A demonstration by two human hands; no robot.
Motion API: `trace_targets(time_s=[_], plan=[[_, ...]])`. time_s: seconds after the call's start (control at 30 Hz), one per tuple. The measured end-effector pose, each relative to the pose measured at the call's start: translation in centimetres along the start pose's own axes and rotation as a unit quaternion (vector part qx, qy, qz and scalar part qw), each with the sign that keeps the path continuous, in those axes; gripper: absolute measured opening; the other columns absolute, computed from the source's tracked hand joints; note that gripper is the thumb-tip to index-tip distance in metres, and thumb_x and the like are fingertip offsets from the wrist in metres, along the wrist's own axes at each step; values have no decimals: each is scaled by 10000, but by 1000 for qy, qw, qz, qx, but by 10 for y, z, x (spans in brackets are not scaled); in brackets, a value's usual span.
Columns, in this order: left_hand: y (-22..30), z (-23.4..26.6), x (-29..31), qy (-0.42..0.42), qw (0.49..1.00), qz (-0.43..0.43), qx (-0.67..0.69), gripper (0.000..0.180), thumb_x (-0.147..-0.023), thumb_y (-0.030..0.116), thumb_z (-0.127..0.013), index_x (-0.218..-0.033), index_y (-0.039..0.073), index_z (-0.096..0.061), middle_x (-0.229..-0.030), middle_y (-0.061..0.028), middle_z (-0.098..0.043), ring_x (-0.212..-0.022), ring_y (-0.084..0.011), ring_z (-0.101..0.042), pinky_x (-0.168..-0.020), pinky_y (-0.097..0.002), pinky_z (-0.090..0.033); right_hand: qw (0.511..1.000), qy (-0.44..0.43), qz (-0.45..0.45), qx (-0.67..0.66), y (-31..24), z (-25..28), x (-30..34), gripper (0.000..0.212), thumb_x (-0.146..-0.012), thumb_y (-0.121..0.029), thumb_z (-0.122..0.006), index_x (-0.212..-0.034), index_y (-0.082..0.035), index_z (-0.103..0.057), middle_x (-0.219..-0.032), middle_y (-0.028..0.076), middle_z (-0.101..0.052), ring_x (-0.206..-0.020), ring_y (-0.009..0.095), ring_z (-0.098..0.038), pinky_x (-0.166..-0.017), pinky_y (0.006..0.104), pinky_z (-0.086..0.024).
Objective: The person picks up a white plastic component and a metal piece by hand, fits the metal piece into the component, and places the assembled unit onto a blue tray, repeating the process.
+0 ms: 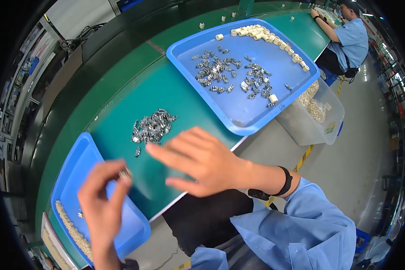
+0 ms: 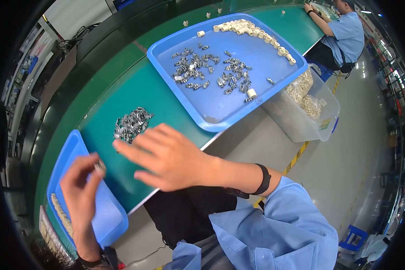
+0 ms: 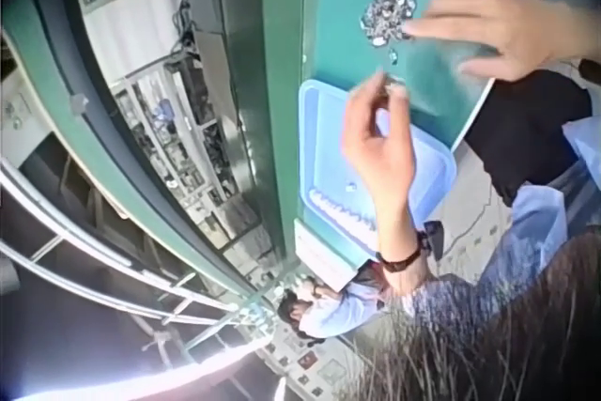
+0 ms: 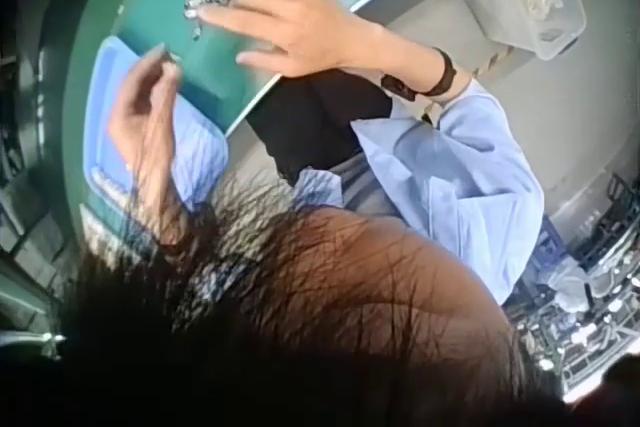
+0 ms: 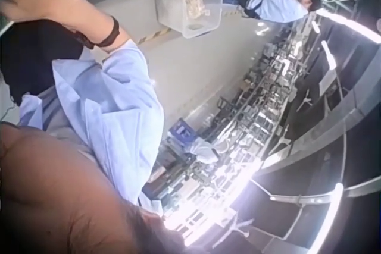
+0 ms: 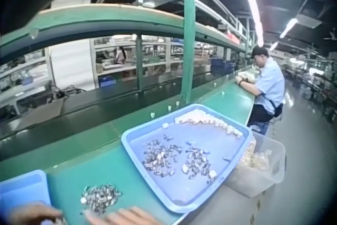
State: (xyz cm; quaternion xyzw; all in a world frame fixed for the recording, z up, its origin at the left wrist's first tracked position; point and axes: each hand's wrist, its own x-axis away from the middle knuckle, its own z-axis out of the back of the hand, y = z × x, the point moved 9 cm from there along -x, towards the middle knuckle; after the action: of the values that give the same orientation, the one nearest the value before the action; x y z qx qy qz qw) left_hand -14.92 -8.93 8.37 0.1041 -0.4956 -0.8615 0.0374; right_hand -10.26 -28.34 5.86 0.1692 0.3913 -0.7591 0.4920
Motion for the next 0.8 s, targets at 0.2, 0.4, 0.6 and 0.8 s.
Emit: trace_targets(time_s=[0.2, 0.4, 0.6, 0.8], plan=[[8, -24, -177, -7, 958, -217, -189, 206, -903, 37, -721, -1102, -19, -723, -896, -102, -700, -820, -184, -686, -802, -311, -548, 990, -6, -75, 119, 61, -24, 1, 449, -835, -210, -773, -1239, -39, -676, -1279, 139, -588, -1142, 316, -566, -914, 452, -459], [-50, -80, -324, 0, 970, -171, -174, 199, -893, 84, -743, -1069, -7, -718, -958, -128, -757, -920, -220, -744, -858, -347, -571, 991, -24, -99, 81, 66, -28, 1, 343, -820, -145, -774, -1139, -43, -698, -1283, 144, -583, -1156, 321, -566, -915, 440, -457], [-90, -129, -369, -7, 973, -156, -172, 265, -884, 91, -754, -1133, 13, -708, -992, -124, -762, -962, -243, -745, -887, -377, -575, 992, -42, -101, 60, 75, -32, 8, 245, -775, -95, -755, -1005, -30, -704, -1170, 119, -594, -1051, 300, -580, -877, 411, -454], [-81, -133, -354, -2, 971, -167, -168, 375, -892, 110, -761, -1243, 11, -675, -1109, -141, -748, -1091, -248, -712, -973, -380, -548, 992, -60, -104, 46, 72, -34, 15, 216, -728, -31, -711, -944, -29, -697, -1047, 83, -579, -960, 272, -568, -833, 400, -446]])
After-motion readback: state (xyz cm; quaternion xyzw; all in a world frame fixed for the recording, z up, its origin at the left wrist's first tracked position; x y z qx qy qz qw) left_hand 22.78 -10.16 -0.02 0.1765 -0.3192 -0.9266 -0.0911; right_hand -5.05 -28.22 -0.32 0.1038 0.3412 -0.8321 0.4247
